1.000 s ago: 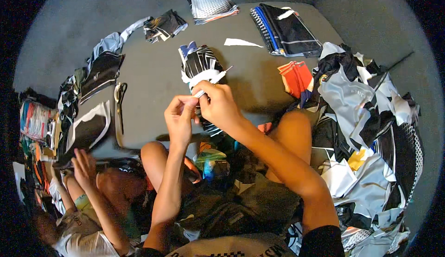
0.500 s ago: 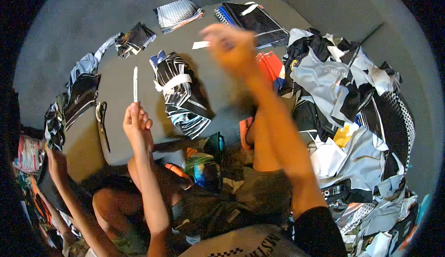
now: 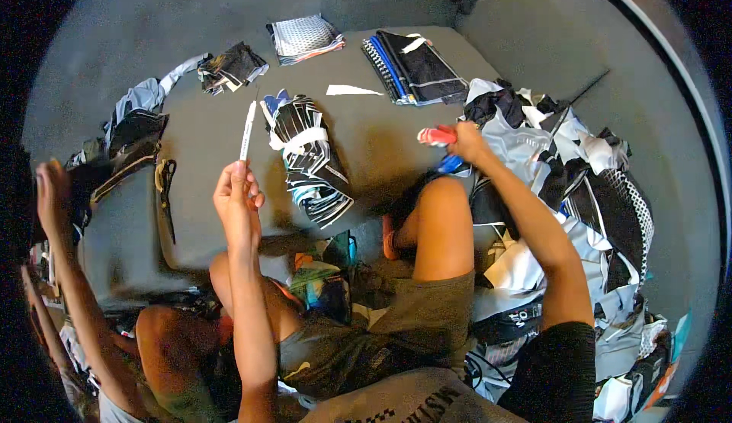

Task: Labeling and bundling printed fabric pieces on a production workbench.

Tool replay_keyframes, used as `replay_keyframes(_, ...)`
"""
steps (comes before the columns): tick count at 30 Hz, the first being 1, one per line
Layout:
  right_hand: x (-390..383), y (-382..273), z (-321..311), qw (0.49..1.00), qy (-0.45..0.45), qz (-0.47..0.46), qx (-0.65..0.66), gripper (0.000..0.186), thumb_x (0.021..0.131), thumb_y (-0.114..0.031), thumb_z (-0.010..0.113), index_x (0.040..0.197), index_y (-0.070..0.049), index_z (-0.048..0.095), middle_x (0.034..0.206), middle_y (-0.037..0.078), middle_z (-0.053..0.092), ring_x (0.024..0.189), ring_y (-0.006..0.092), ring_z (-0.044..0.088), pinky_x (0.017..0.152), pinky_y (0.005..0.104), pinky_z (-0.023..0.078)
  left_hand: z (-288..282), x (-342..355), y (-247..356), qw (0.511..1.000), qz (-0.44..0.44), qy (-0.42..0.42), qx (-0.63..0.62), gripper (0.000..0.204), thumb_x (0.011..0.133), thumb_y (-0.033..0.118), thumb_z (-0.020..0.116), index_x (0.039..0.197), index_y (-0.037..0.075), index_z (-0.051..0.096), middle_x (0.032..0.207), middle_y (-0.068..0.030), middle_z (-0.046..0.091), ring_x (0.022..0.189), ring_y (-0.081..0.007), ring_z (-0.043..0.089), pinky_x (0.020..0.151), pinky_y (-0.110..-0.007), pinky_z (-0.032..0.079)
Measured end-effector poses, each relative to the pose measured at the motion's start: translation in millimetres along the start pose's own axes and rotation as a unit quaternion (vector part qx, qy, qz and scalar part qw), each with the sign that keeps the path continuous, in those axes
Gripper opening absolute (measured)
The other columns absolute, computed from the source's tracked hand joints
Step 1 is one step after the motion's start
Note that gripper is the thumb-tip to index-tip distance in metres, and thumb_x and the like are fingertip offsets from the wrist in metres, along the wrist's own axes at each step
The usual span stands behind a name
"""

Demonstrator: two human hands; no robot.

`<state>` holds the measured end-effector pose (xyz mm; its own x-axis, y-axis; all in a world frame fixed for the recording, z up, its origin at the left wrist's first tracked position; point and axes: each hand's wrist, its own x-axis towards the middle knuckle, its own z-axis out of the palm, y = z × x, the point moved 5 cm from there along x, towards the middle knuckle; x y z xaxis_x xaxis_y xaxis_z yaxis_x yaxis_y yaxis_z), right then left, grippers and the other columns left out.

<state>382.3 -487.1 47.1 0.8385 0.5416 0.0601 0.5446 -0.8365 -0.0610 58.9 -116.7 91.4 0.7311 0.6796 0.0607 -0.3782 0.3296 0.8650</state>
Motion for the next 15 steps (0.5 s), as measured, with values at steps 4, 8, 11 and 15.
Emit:
replay_keyframes(4, -1.3, 12.4, -80.5, 0.996, 0.018, 0.056, 0.065, 0.022, 0.061, -0.012, 0.065, 0.077, 0.003, 0.062, 0.066, 0.017, 0.060, 0.057, 0.0267, 0.054, 0.055, 0.0383, 0.045, -6.9, -5.7, 7.4, 1.000, 0.011, 0.013, 0.007, 0.017, 0.089, 0.021, 0.059, 0.093, 0.004, 0.058, 0.071, -0.0004, 0.051, 0.052, -0.0035, 0.041, 0.041, -0.016, 0.033)
replay_keyframes(8, -4.6, -38.2, -110.6, 0.998, -0.003, 0.026, 0.056, 0.036, 0.065, -0.011, 0.066, 0.099, -0.002, 0.056, 0.070, 0.012, 0.059, 0.057, 0.0232, 0.053, 0.054, 0.0340, 0.044, -10.3, -1.5, 13.9, 0.999, 0.031, 0.016, 0.006, 0.016, 0.089, 0.019, 0.057, 0.093, 0.004, 0.059, 0.070, -0.0004, 0.052, 0.051, -0.0035, 0.041, 0.040, -0.016, 0.034)
replay_keyframes(11, -26.5, -125.1, -117.4, 0.981, 0.090, -0.089, 0.148, 0.050, 0.067, -0.011, 0.066, 0.115, -0.006, 0.052, 0.072, 0.008, 0.059, 0.056, 0.0206, 0.053, 0.053, 0.0309, 0.044, -15.4, -1.4, 11.4, 0.997, 0.043, 0.053, 0.030, 0.016, 0.090, 0.018, 0.056, 0.094, 0.004, 0.059, 0.069, -0.0012, 0.052, 0.050, -0.0039, 0.042, 0.040, -0.016, 0.035)
replay_keyframes(15, -68.3, -251.9, -98.8, 0.893, -0.003, -0.258, 0.368, 0.060, 0.072, 0.000, 0.063, 0.128, -0.015, 0.045, 0.071, 0.000, 0.056, 0.055, 0.0094, 0.046, 0.050, 0.0221, 0.037, -6.3, -5.5, 0.0, 0.995, 0.068, 0.013, 0.070, 0.019, 0.094, 0.021, 0.048, 0.101, 0.006, 0.056, 0.070, -0.0012, 0.054, 0.049, -0.0056, 0.043, 0.042, -0.018, 0.036)
